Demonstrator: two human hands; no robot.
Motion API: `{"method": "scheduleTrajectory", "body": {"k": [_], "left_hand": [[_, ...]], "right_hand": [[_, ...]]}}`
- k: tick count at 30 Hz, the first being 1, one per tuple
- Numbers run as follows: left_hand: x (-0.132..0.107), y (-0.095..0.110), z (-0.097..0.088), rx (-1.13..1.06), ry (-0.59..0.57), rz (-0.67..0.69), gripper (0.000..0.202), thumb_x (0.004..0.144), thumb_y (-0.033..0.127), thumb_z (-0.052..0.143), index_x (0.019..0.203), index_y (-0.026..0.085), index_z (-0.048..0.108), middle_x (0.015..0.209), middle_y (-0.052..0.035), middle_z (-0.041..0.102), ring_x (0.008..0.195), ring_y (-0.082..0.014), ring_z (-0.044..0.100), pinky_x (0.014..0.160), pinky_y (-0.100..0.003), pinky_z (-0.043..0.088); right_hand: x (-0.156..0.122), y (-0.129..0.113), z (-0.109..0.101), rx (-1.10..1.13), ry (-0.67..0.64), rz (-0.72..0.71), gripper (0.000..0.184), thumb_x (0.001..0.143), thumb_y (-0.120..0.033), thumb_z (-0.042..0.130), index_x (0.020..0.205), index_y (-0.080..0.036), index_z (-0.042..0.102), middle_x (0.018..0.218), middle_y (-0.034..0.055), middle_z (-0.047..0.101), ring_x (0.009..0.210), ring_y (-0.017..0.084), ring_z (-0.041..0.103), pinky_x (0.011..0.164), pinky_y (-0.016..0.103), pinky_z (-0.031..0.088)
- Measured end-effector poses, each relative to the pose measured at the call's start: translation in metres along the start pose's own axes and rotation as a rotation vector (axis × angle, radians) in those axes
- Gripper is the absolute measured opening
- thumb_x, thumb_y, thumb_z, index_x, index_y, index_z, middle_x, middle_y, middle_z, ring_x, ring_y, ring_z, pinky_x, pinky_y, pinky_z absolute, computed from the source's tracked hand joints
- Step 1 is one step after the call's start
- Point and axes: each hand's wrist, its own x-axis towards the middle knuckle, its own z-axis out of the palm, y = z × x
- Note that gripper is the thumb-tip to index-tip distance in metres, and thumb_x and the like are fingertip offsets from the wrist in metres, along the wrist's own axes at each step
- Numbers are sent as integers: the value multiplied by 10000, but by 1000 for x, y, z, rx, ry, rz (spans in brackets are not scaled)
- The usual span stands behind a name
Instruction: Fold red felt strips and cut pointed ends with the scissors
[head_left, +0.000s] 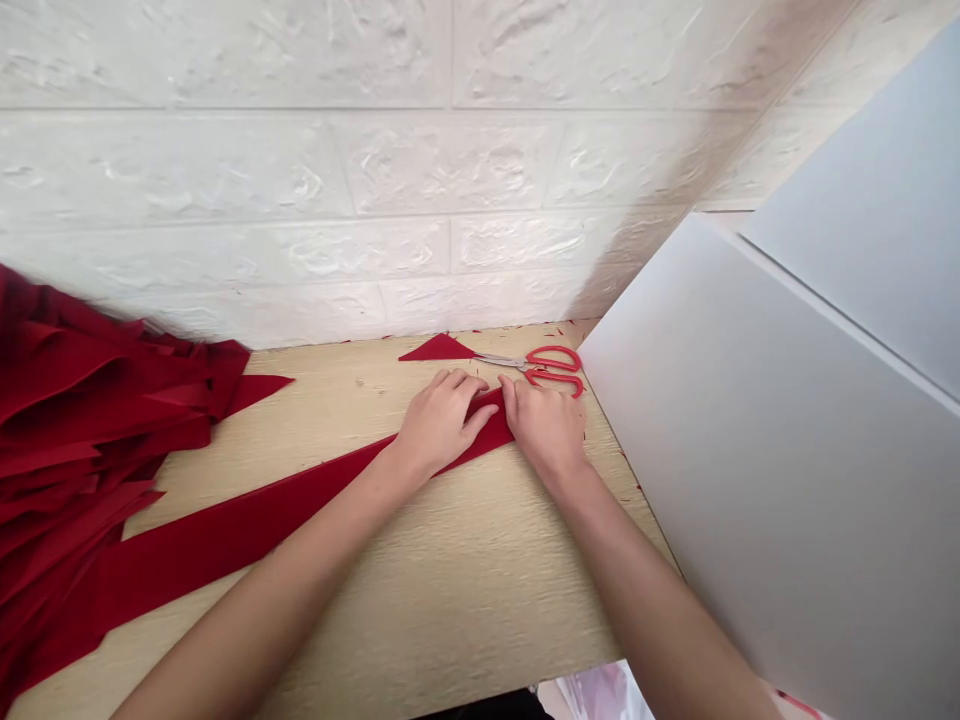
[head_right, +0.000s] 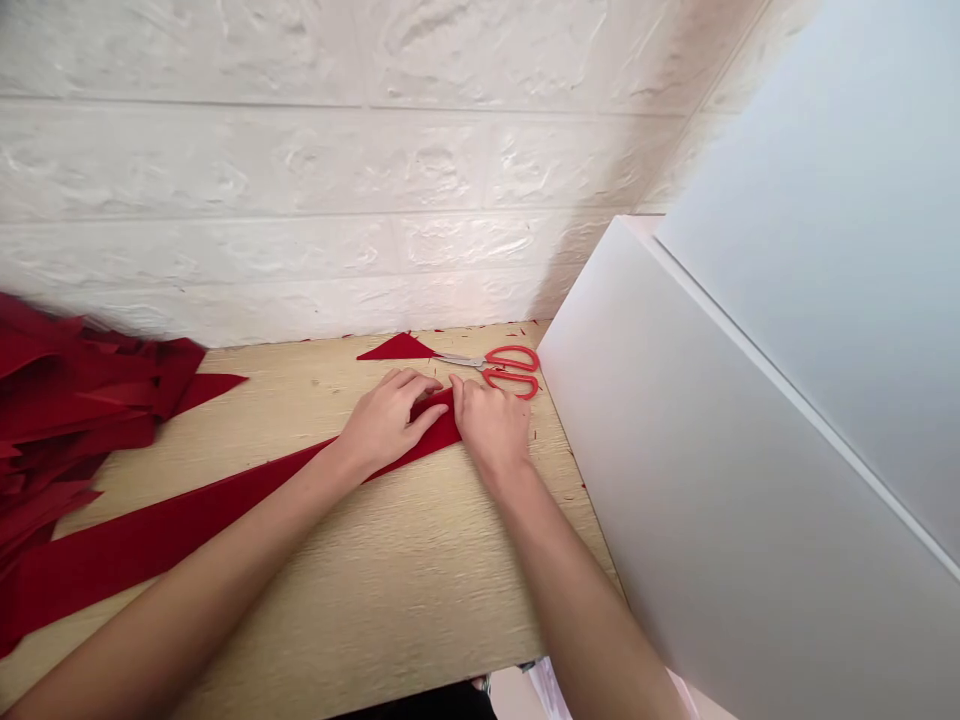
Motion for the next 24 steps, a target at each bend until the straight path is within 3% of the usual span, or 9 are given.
{"method": "scheduleTrajectory", "body": {"k": [6, 10, 14, 19, 24], "left_hand": [[1, -6, -5, -206, 18, -58, 196, 975, 304, 566, 891, 177, 690, 906, -32, 728, 870, -181, 658, 809, -317, 509], [3, -8, -3, -286, 28, -94, 195, 965, 300, 587, 841, 187, 687, 844, -7, 730, 779, -168, 647, 730, -303, 478], [2, -10, 0, -340, 36, -98, 189, 960, 298, 599, 840, 188, 696, 850, -13, 737, 779, -171, 642, 732, -303, 462], [2, -14, 2, -366, 30, -76, 190, 968, 294, 583, 872, 195, 713, 873, -26, 742, 818, -182, 639, 768, -315, 461], [1, -16, 3, -354, 25, -57, 233, 982, 307, 549, 858, 193, 709, 856, -32, 729, 812, -189, 628, 769, -326, 461]], "right_hand": [[5, 11, 11, 190, 180, -77, 575, 1053, -433, 353, 690, -160, 705, 630, 95, 702, 516, 153, 551, 534, 292, 194], [6, 19, 15, 476, 253, -138, 577, 1060, -448, 298, 608, -190, 547, 537, 34, 578, 476, 130, 423, 538, 294, 221], [5, 22, 10, 690, 209, -186, 477, 1043, -420, 346, 619, -216, 420, 546, -9, 507, 503, 125, 416, 546, 281, 269], [5, 22, 7, 814, 97, -232, 325, 985, -366, 486, 706, -210, 547, 581, -30, 535, 514, 116, 455, 524, 250, 318], [7, 22, 11, 869, 86, -263, 268, 965, -343, 536, 750, -201, 611, 624, -19, 592, 531, 113, 482, 486, 234, 323]]}}
